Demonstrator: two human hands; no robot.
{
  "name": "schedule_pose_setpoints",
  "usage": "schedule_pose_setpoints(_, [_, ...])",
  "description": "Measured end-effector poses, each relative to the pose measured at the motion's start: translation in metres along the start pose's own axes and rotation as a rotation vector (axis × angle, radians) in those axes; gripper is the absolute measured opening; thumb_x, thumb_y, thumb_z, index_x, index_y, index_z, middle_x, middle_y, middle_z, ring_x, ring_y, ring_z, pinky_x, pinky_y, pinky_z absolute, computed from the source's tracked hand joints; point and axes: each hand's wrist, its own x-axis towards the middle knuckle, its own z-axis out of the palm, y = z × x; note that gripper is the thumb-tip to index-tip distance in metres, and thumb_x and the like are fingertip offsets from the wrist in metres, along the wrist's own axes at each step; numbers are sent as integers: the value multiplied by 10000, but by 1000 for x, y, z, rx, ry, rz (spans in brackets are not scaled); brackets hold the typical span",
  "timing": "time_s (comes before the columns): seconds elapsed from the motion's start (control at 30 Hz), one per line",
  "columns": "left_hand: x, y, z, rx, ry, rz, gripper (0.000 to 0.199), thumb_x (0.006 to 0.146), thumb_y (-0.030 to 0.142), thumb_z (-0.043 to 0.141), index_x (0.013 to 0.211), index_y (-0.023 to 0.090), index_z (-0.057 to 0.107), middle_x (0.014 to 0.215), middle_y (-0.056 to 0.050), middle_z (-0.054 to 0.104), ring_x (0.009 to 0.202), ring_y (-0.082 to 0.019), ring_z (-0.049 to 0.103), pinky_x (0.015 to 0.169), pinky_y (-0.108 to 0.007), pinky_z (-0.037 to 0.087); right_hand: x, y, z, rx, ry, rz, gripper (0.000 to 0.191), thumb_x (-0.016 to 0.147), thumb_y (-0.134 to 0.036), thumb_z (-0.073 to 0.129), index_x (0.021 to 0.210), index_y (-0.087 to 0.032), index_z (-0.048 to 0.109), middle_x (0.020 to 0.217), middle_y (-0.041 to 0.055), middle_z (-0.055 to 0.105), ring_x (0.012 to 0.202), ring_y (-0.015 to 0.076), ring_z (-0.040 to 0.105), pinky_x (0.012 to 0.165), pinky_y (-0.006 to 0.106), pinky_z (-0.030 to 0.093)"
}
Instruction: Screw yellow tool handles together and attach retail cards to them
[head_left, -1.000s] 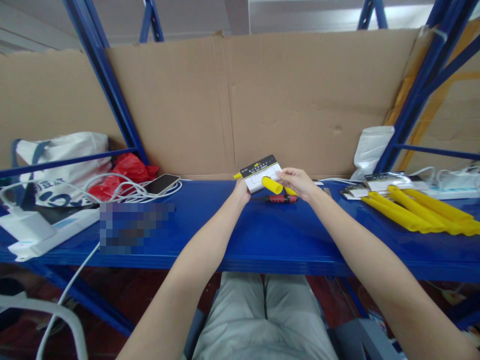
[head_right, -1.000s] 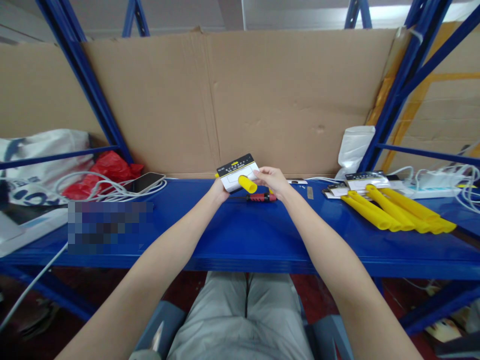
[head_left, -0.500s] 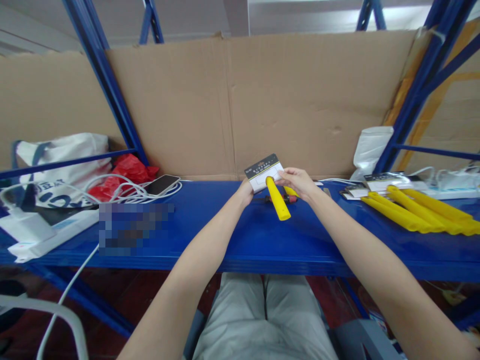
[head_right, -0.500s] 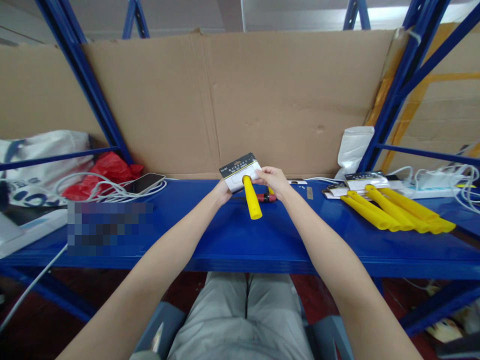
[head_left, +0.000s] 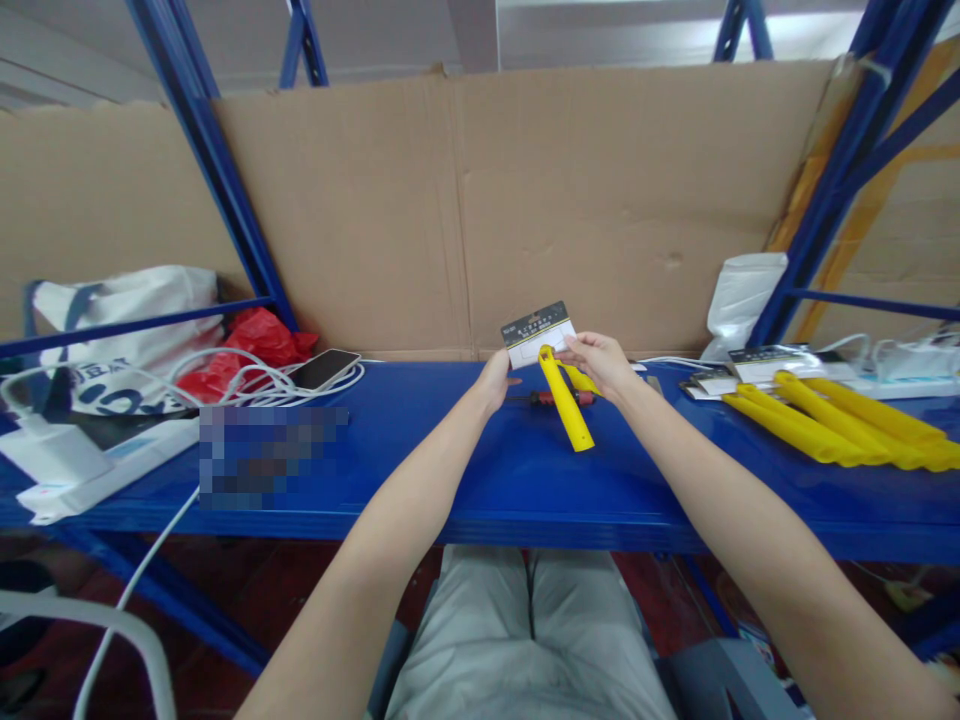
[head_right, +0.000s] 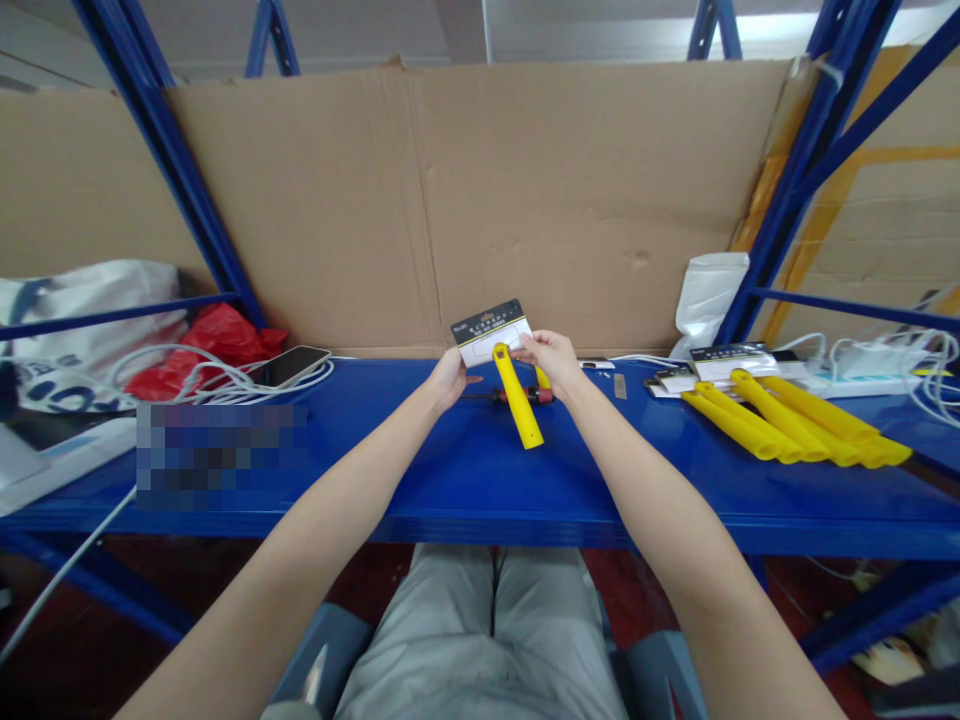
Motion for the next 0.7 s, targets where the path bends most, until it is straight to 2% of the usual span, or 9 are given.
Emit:
schedule_pose_setpoints(0.17, [1, 4, -1, -101, 70, 2, 287, 834, 369, 387, 794, 202, 617, 888, -55, 677, 974, -242, 568, 783, -355, 412, 1, 1, 2, 15, 34, -22, 230, 836, -99, 507, 620, -170, 531, 564, -10, 628, 563, 77, 631, 701, 209, 523])
schedule_pose_setpoints(0.3, [4, 4, -3, -189, 10, -16, 406, 823, 520, 411, 819, 177, 627, 948, -106, 660, 930, -267, 608, 726, -342, 443, 4, 4, 0, 21, 57, -43, 213, 836, -103, 505, 636, -176, 518, 569, -7, 630, 582, 88, 637, 726, 237, 527])
schedule_pose_setpoints(0.37, [4, 3, -3, -191, -29, -14, 335, 822, 459, 465, 832, 164, 622, 928, -117, 664, 885, -260, 632, 674, -313, 458, 5, 6, -2, 21, 60, -46, 194, 823, -116, 535, 640, -176, 513, 572, -4, 629, 580, 93, 637, 736, 253, 526])
schedule_pose_setpoints(0.47, [3, 1, -1, -119, -30, -12, 91, 788, 197, 544, 850, 160, 600, 855, -93, 680, 776, -214, 660, 609, -257, 462, 6, 9, -3, 5, 50, -39, 170, 794, -145, 588, 647, -181, 511, 582, 1, 629, 593, 105, 640, 731, 264, 530])
schedule_pose_setpoints(0.57, [1, 0, 1, -67, 8, -4, 146, 756, 52, 524, 841, 158, 576, 776, -65, 677, 644, -167, 657, 578, -236, 459, 8, 11, -2, -5, 55, -16, 162, 779, -122, 593, 656, -185, 509, 599, 1, 630, 587, 99, 632, 734, 260, 533])
schedule_pose_setpoints(0.7, [0, 0, 3, -65, 72, 9, 150, 740, 17, 532, 795, 154, 558, 724, -51, 660, 592, -153, 648, 588, -246, 472, 8, 15, 1, -12, 79, 15, 157, 745, -39, 557, 708, -184, 509, 648, -4, 631, 569, 80, 609, 732, 250, 531])
